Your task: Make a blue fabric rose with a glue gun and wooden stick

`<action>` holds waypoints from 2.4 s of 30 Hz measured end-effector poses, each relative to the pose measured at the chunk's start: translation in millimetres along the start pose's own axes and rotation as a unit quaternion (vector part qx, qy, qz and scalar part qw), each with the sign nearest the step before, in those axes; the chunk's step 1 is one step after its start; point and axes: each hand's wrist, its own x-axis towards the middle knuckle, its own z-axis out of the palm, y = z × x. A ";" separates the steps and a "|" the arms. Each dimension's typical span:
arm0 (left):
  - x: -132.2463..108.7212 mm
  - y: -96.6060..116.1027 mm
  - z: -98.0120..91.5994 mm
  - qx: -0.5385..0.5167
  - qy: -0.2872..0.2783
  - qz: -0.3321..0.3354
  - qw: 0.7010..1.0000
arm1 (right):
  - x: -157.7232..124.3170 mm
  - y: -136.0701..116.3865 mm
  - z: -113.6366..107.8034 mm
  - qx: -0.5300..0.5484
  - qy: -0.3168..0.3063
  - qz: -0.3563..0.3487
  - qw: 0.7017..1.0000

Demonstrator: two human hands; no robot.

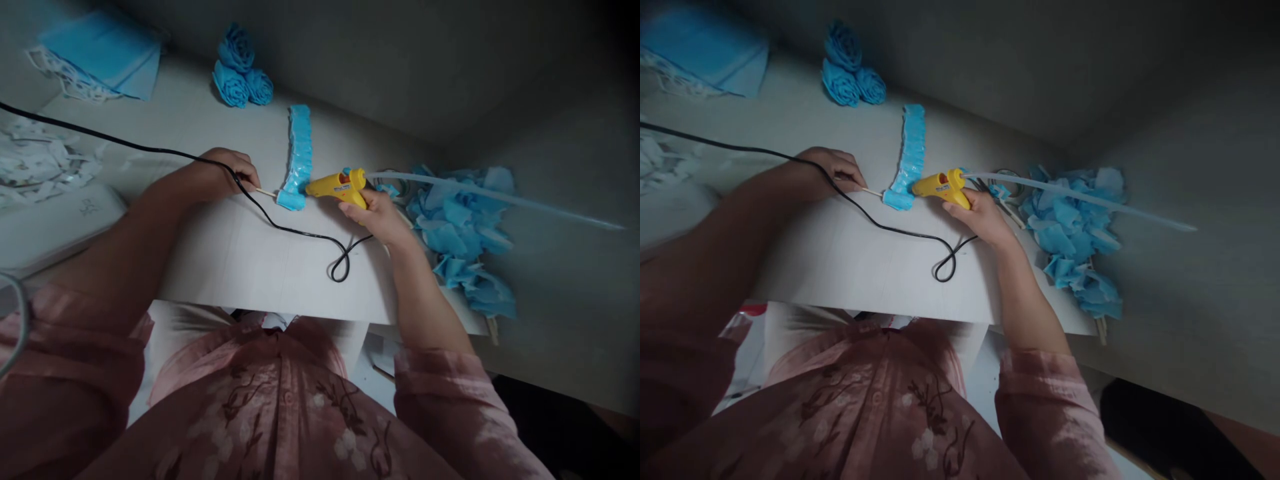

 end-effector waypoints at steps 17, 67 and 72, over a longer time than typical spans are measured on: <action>2.8 1.7 3.1 -0.004 0.004 -0.101 0.995 | 5.0 4.4 1.5 0.151 0.037 0.027 0.987; 3.5 -3.2 -3.3 0.084 -0.024 -0.003 0.996 | 6.4 4.3 16.5 0.215 0.070 0.029 0.974; -3.0 3.3 -9.1 0.049 -0.021 -0.006 0.999 | 3.0 -0.6 19.0 0.190 0.056 0.034 0.980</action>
